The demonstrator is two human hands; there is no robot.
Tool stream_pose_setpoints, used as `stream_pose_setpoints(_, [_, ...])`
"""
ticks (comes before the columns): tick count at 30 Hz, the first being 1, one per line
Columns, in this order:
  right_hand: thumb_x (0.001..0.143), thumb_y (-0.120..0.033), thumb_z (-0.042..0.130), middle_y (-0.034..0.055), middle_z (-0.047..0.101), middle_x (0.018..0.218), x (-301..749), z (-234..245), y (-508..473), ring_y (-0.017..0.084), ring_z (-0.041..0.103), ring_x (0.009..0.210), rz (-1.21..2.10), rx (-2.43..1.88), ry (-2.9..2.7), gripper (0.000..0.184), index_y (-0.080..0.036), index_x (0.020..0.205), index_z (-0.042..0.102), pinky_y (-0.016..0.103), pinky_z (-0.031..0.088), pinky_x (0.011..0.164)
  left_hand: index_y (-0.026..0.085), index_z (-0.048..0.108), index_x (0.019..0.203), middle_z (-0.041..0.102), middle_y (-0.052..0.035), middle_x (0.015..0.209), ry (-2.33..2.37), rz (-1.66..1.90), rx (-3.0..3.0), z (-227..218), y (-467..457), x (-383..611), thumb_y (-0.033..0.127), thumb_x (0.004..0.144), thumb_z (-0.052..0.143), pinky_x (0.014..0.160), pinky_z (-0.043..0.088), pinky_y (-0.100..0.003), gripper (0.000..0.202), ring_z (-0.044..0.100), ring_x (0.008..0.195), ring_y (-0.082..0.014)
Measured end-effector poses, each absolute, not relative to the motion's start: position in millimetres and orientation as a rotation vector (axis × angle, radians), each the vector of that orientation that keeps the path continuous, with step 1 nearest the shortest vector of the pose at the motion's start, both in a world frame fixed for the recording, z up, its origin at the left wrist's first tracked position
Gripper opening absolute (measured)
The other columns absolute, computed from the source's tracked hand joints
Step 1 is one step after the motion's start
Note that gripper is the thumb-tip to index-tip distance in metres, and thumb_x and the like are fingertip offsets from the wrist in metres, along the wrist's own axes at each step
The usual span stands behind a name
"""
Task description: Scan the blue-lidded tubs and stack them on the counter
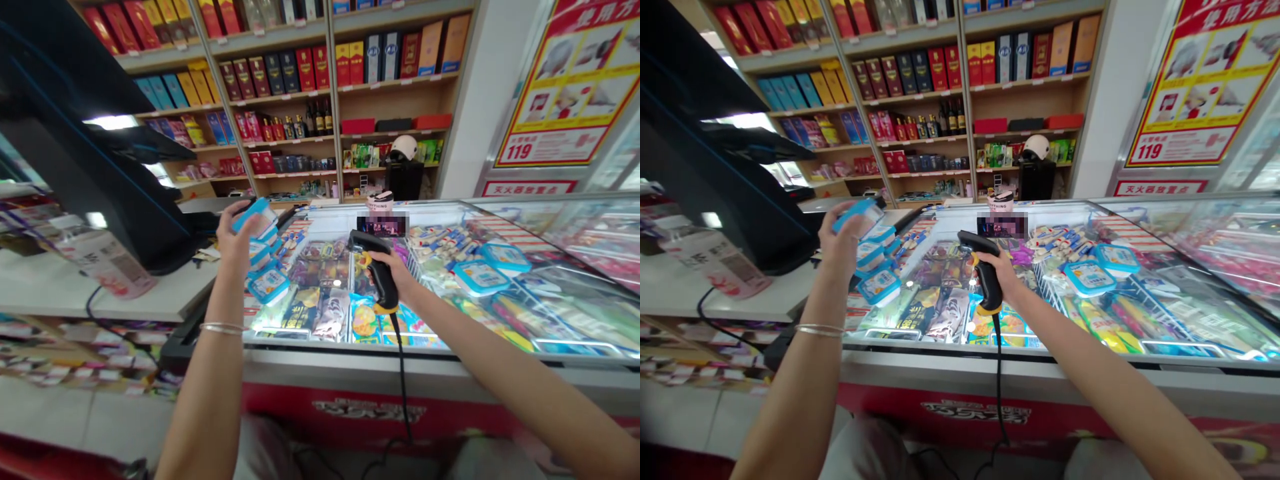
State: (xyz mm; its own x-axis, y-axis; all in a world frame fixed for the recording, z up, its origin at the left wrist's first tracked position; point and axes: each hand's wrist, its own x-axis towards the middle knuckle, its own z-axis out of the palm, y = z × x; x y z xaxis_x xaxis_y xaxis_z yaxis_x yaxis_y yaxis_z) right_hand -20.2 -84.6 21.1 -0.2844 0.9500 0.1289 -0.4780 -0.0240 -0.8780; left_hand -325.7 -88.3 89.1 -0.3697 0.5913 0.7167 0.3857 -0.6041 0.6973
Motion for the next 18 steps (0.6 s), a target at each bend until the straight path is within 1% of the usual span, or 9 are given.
stream_pose_setpoints(2, [0.066, -0.032, 0.076, -0.0002, 0.066, 0.068, -17.5, 20.8, -84.1, 0.014, 0.059, 0.048, 1.561, -0.621, -1.062, 0.035, -0.022, 0.092, 0.054, 0.024, 0.047, 0.039, 0.023, 0.057, 0.112, 0.065, -0.0080, 0.119, 0.914, 1.878, 1.698, 94.2, -78.7, -304.9, 0.071, 0.074, 0.049, 0.092, 0.053, -0.045, 0.062, 0.061, 0.112, -0.0292])
stream_pose_setpoints(3, [0.066, -0.032, 0.076, -0.0008, 0.065, 0.067, -16.0, 20.3, -83.3, 0.014, 0.059, 0.047, 1.549, -0.620, -1.058, 0.036, -0.023, 0.092, 0.053, 0.024, 0.047, 0.039, 0.023, 0.058, 0.114, 0.065, -0.0090, 0.121, 0.792, 1.742, 1.711, 94.5, -74.3, -296.0, 0.074, 0.072, 0.047, 0.092, 0.053, -0.046, 0.066, 0.061, 0.112, -0.0309])
stream_pose_setpoints(4, [0.066, -0.032, 0.076, -0.0015, 0.063, 0.065, -14.6, 19.7, -82.3, 0.014, 0.059, 0.047, 1.536, -0.618, -1.056, 0.037, -0.023, 0.092, 0.053, 0.024, 0.047, 0.039, 0.024, 0.058, 0.117, 0.064, -0.0095, 0.123, 0.721, 1.620, 1.723, 93.2, -70.5, -288.6, 0.073, 0.070, 0.051, 0.093, 0.053, -0.046, 0.069, 0.061, 0.113, -0.0325])
stream_pose_setpoints(5, [0.066, -0.032, 0.076, -0.0021, 0.062, 0.064, -13.3, 18.9, -81.2, 0.014, 0.058, 0.047, 1.526, -0.615, -1.058, 0.037, -0.022, 0.092, 0.052, 0.024, 0.047, 0.038, 0.024, 0.057, 0.120, 0.063, -0.0096, 0.125, 0.689, 1.525, 1.730, 90.4, -67.4, -282.9, 0.069, 0.068, 0.058, 0.094, 0.052, -0.047, 0.070, 0.060, 0.115, -0.0339])
stream_pose_setpoints(7, [0.066, -0.031, 0.076, -0.0029, 0.062, 0.064, -11.5, 17.3, -79.1, 0.014, 0.058, 0.046, 1.502, -0.602, -1.089, 0.039, -0.023, 0.093, 0.049, 0.024, 0.046, 0.037, 0.024, 0.055, 0.126, 0.061, -0.0099, 0.129, 0.678, 1.420, 1.737, 82.4, -64.0, -276.4, 0.058, 0.066, 0.067, 0.096, 0.051, -0.047, 0.070, 0.057, 0.119, -0.0353])
stream_pose_setpoints(9, [0.066, -0.029, 0.076, -0.0035, 0.063, 0.066, -11.0, 16.3, -77.9, 0.015, 0.058, 0.045, 1.475, -0.580, -1.158, 0.043, -0.024, 0.097, 0.047, 0.024, 0.046, 0.035, 0.023, 0.054, 0.128, 0.059, -0.0108, 0.131, 0.697, 1.395, 1.749, 74.4, -63.3, -274.3, 0.053, 0.068, 0.069, 0.098, 0.049, -0.048, 0.069, 0.055, 0.122, -0.0352])
stream_pose_setpoints(12, [0.068, -0.028, 0.076, -0.0052, 0.065, 0.068, -11.7, 16.8, -78.6, 0.015, 0.058, 0.042, 1.445, -0.537, -1.279, 0.049, -0.027, 0.104, 0.042, 0.025, 0.046, 0.034, 0.023, 0.055, 0.127, 0.058, -0.0105, 0.130, 0.735, 1.408, 1.765, 68.7, -64.7, -274.6, 0.053, 0.072, 0.069, 0.100, 0.049, -0.048, 0.064, 0.054, 0.124, -0.0347])
stream_pose_setpoints(18, [0.070, -0.028, 0.074, -0.0066, 0.064, 0.068, -12.6, 20.3, -81.5, 0.014, 0.058, 0.040, 1.413, -0.522, -1.335, 0.049, -0.028, 0.105, 0.040, 0.024, 0.045, 0.032, 0.024, 0.055, 0.128, 0.058, -0.0102, 0.131, 0.800, 1.412, 1.758, 72.7, -66.2, -274.6, 0.050, 0.073, 0.069, 0.100, 0.048, -0.049, 0.062, 0.052, 0.126, -0.0341])
